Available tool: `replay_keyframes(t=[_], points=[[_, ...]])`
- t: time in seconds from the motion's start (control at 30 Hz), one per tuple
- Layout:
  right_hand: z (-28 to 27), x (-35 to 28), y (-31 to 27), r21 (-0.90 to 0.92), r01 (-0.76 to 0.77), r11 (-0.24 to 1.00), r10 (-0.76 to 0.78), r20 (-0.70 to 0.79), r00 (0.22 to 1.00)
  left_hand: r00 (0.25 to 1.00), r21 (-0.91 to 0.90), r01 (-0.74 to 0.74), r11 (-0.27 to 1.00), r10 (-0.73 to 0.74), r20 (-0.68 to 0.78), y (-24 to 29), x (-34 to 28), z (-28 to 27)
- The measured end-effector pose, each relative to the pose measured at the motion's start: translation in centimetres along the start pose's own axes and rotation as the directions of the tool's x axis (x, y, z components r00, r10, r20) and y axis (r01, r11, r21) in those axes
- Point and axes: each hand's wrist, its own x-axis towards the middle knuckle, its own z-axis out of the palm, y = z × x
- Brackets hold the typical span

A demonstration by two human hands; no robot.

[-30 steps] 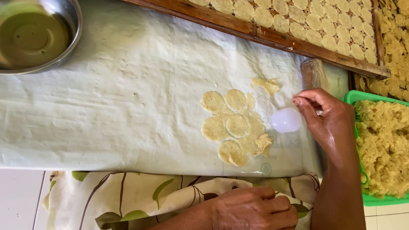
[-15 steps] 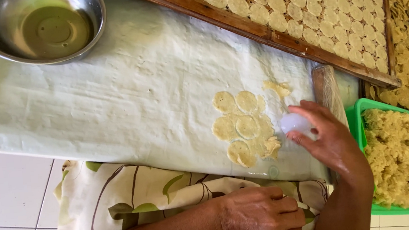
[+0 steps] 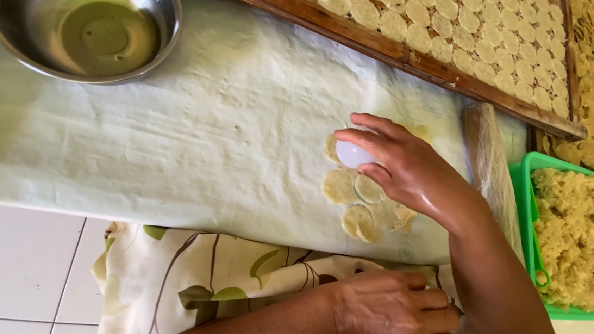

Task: Flattening dough into thin discs and placing them on a woven drying rack.

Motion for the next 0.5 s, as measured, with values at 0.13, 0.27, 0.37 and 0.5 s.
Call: replay_keyframes(t=[0.13, 0.27, 0.37, 0.5], points=[[0.5, 1.7, -0.2, -0.045, 0.018, 0.999, -0.014, 0.079, 0.997, 0.997, -0.023, 0.044, 0.999, -0.045, -0.062, 0.1, 0.1, 1.0], [0.8, 2.2, 0.0, -0.058, -0.024, 0.998, 0.031, 0.126, 0.992, 0.994, -0.149, 0.08, 0.986, -0.091, -0.067, 0.0, 0.3, 1.7], [0.9, 2.3, -0.2, -0.079, -0.027, 0.996, 0.038, 0.13, 0.991, 0.989, -0.18, 0.103, 0.978, -0.12, -0.087, 0.1, 0.3, 1.9], [1.0, 2.2, -0.5, -0.094, -0.093, 0.991, 0.108, 0.169, 0.98, 0.988, -0.176, 0.112, 0.978, -0.128, -0.083, 0.2, 0.4, 1.4]])
